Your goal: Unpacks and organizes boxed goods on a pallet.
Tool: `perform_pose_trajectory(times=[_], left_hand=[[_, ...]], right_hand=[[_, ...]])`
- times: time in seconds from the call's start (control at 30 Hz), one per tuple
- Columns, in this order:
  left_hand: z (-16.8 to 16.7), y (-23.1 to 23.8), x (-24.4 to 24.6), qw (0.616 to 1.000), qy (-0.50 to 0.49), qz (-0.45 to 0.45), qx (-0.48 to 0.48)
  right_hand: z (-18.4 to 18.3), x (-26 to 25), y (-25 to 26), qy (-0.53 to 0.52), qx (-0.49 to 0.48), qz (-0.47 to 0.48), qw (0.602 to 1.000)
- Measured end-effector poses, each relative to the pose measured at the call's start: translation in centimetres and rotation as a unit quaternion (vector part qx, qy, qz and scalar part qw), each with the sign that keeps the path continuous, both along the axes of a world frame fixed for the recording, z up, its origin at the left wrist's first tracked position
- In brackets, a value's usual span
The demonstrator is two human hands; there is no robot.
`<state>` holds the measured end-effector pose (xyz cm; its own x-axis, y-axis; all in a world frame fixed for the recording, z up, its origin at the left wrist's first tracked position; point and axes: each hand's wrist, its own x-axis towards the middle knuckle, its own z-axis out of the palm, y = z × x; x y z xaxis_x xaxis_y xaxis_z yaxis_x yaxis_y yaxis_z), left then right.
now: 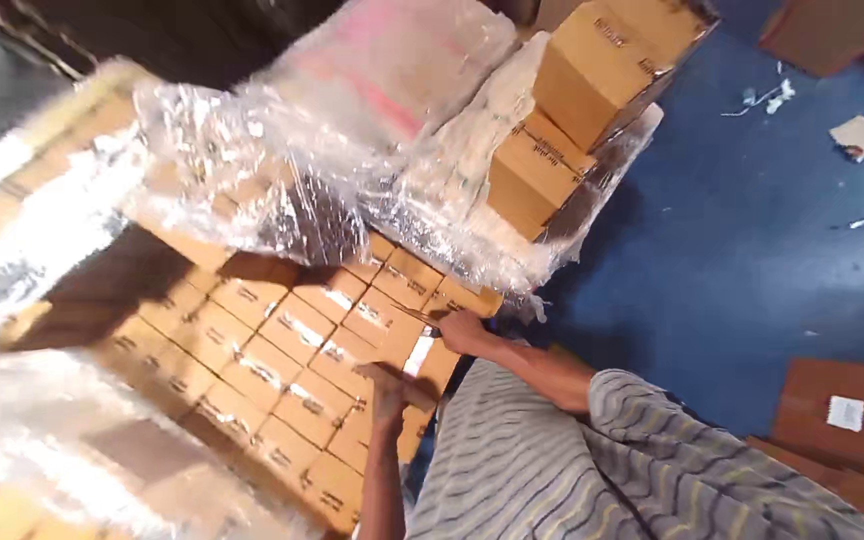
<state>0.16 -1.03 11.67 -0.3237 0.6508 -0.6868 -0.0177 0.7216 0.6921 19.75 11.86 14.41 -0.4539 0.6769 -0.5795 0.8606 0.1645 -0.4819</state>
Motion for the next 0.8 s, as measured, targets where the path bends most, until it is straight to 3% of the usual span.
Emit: perform_pose_trajectory(times=[0.13,0.2,0.27,0.37,0.47,0.53,0.6,0.67,0.73,0.8], left_hand=[[12.4,1.0,0.6,0.988,-0.003,-0.096,0.125],[16.8,3.4,2.6,0.965,-0.013,-0.136,0.226],[19.5,7.4,5.5,0.930,-0.033,-0.184,0.317],[21.6,14.9,11.8,0.892,-0.045,-0.242,0.378],[23.8,22.0,19.7,0.915,-0.036,-0.220,0.335],[24.2,26.1,24.3,0.931,-0.024,-0.229,0.285],[22.1,29.0,27.5,0.919,-0.029,-0.300,0.254],[18.2,30.4,30.8,0.882,0.030,-0.379,0.279],[14.2,30.7,33.6,0.854,0.146,-0.375,0.328],[13.0,30.7,34.8,0.853,0.200,-0.353,0.328]], right_hand=[[10.7,8.1,0.8,0.057,0.055,-0.024,0.997],[15.5,12.6,1.9,0.089,0.100,-0.065,0.989],[19.3,16.6,4.1,0.107,0.168,-0.100,0.975],[23.5,21.6,8.7,0.067,0.302,-0.109,0.945],[26.6,25.9,14.4,-0.034,0.342,-0.099,0.934],[27.0,28.1,18.0,-0.085,0.330,-0.105,0.934],[25.4,30.0,20.9,-0.099,0.296,-0.108,0.944],[22.1,31.9,22.7,-0.037,0.267,-0.130,0.954],[18.4,33.2,22.9,0.044,0.269,-0.178,0.946],[16.0,33.6,22.1,0.131,0.283,-0.232,0.921]])
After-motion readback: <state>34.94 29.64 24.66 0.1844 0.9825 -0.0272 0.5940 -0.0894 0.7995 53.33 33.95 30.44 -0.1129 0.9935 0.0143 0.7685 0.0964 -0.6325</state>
